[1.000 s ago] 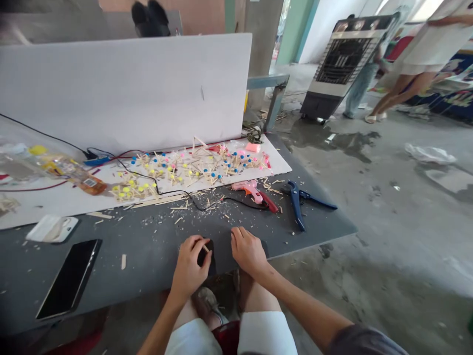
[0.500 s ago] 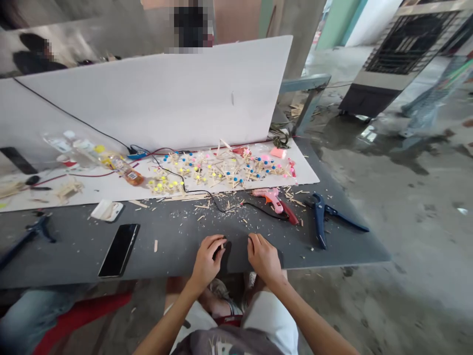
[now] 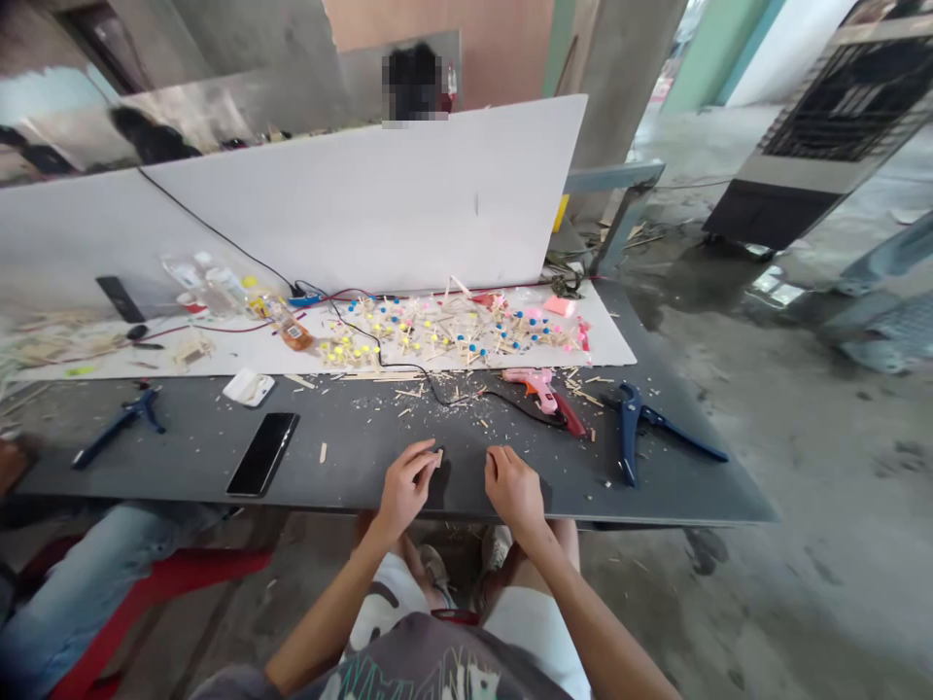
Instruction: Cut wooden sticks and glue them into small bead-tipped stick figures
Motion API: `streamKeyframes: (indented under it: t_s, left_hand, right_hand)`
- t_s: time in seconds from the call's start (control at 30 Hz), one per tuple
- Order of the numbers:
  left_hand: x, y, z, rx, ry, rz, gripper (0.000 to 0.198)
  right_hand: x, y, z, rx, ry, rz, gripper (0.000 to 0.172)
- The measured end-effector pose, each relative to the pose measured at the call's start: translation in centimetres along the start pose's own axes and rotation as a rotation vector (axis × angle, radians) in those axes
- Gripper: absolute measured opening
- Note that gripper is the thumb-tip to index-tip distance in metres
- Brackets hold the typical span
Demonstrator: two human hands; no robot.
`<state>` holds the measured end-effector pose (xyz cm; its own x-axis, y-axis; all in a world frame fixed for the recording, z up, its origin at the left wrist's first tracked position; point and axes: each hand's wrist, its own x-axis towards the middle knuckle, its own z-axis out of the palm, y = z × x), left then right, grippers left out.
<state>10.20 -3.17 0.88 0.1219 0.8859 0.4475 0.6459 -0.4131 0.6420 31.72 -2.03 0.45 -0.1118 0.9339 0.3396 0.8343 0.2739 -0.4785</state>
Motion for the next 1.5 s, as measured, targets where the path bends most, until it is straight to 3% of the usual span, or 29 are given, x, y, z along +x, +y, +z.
streamKeyframes:
  t_s: [0.13, 0.27, 0.37, 0.47, 0.6, 0.83, 1.03, 1.1, 1.13, 1.2, 1.27, 1.4, 1.5]
  left_hand:
    - [1.2, -0.3, -1.2, 0.011, 0.083, -0.155, 0.025]
    - [5.3, -3.3, -2.7, 0.065, 0.08, -0.16, 0.021]
    - [9.0, -6.1, -3.3, 0.266, -0.004, -0.112, 0.019]
    - [11.6, -8.2, -3.2, 0.343, -0.102, -0.07, 0.017]
    - [13.0, -9.5, -2.3, 0.293, -0.198, -0.037, 0.013]
    - [13.1, -9.8, -2.1, 0.166, -0.172, -0.054, 0.014]
    - [11.7, -8.7, -2.9, -0.008, 0.049, -0.202, 0.022]
    - [10.8, -7.9, -2.9, -0.174, 0.132, -0.306, 0.028]
    - [10.3, -7.5, -2.9, -0.386, 0.184, -0.399, 0.028]
    - [9.2, -6.5, -3.0, -0.791, 0.242, -0.545, 0.024]
    - [8.2, -5.6, -3.2, -1.064, 0.271, -0.617, 0.024]
    - [6.4, -3.9, -3.8, -1.285, 0.306, -0.653, 0.028]
    - [5.0, -3.0, -4.3, -1.331, 0.271, -0.626, 0.029]
  right_hand:
    - [0.2, 0.1, -0.2, 0.048, 0.015, -0.003, 0.028]
    - [-0.2, 0.6, -1.0, 0.155, 0.06, 0.004, 0.035]
    - [-1.8, 1.4, -2.2, 0.157, 0.129, 0.104, 0.051]
    - [-4.7, 2.4, -3.8, 0.208, 0.165, 0.315, 0.058]
    - [-8.4, 3.8, -5.8, 0.261, 0.086, 0.441, 0.05]
    - [-9.7, 6.0, -8.6, 0.21, 0.062, 0.489, 0.037]
    - [-7.4, 9.9, -10.8, 0.031, 0.082, 0.483, 0.028]
    - [-5.9, 11.7, -11.4, -0.079, 0.112, 0.477, 0.028]
    - [-5.1, 12.6, -11.6, -0.139, 0.132, 0.446, 0.029]
    - [-3.3, 14.5, -11.7, -0.245, 0.203, 0.432, 0.043]
    - [-1.7, 16.3, -11.7, -0.309, 0.121, 0.48, 0.07]
    - [0.5, 19.6, -11.4, -0.316, -0.122, 0.664, 0.105]
    - [1.4, 21.4, -11.4, -0.313, -0.147, 0.683, 0.108]
